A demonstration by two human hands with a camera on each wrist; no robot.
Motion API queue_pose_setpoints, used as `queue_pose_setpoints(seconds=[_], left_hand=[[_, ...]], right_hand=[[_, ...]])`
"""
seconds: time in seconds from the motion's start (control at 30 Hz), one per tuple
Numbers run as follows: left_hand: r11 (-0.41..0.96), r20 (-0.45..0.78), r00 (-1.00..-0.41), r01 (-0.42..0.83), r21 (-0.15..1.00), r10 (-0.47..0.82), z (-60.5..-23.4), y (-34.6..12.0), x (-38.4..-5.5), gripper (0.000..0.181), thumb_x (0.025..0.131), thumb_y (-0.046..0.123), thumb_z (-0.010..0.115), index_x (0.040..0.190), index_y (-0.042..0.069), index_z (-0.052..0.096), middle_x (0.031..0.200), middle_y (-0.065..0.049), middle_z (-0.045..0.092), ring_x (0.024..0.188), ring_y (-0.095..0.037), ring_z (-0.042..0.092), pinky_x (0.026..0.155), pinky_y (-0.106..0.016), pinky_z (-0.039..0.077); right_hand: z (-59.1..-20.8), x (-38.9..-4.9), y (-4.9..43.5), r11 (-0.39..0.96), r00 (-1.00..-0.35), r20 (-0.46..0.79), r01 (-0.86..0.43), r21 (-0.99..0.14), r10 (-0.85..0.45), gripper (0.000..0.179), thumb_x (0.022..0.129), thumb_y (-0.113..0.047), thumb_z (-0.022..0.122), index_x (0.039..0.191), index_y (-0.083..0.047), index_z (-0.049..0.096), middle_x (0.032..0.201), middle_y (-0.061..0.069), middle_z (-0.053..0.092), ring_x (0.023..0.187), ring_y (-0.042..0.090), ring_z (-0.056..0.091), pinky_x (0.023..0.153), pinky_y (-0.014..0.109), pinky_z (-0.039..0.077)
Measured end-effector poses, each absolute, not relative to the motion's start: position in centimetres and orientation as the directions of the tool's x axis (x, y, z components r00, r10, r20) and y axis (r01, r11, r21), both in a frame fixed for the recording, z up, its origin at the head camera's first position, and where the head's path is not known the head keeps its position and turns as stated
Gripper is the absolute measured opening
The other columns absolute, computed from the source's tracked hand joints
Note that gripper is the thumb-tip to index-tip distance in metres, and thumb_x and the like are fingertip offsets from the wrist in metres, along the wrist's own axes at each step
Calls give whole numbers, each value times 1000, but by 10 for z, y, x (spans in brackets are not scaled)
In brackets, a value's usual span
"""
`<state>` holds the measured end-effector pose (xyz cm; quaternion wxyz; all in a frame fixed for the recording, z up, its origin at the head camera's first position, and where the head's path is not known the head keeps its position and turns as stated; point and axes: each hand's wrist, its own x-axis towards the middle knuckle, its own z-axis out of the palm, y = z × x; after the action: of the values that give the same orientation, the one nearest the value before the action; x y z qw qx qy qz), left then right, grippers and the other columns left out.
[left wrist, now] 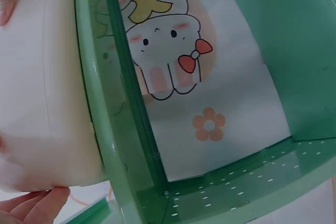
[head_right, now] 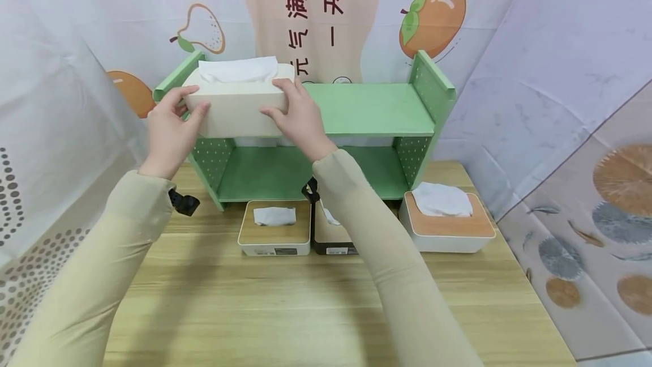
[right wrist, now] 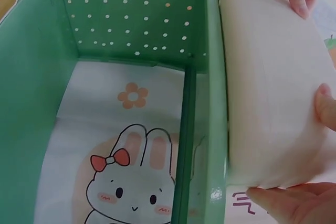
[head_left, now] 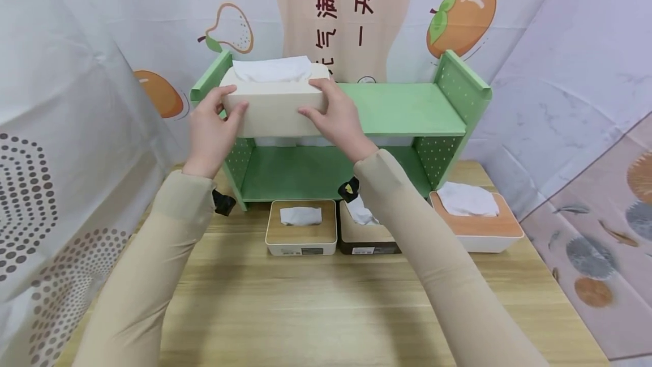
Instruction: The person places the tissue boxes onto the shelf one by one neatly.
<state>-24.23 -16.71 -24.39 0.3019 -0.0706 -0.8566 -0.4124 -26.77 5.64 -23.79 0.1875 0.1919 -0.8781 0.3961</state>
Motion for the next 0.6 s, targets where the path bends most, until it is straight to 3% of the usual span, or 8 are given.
queue_pose_setpoints(seconds=[0.23,0.6], left_hand=[[671,541,-830,325,666,-135,-242,-167,-252,42,92,31,62,128,10,58,124,-14,63,110,-22,63,81,-35,51],[638,504,-850,304,708,-154,-235,-169,-271,41,92,27,63,128,9,58,129,-12,60,115,-21,60,94,-36,50]], right_hand=[[-235,-278,54,613,-882,439,-445,-653,-173,57,84,-28,73,134,-13,51,136,3,54,114,20,54,97,32,44],[-226,-298,48,642,-927,348,-350,-682,-137,58,84,-31,72,136,-20,49,136,1,55,117,18,54,99,32,42]])
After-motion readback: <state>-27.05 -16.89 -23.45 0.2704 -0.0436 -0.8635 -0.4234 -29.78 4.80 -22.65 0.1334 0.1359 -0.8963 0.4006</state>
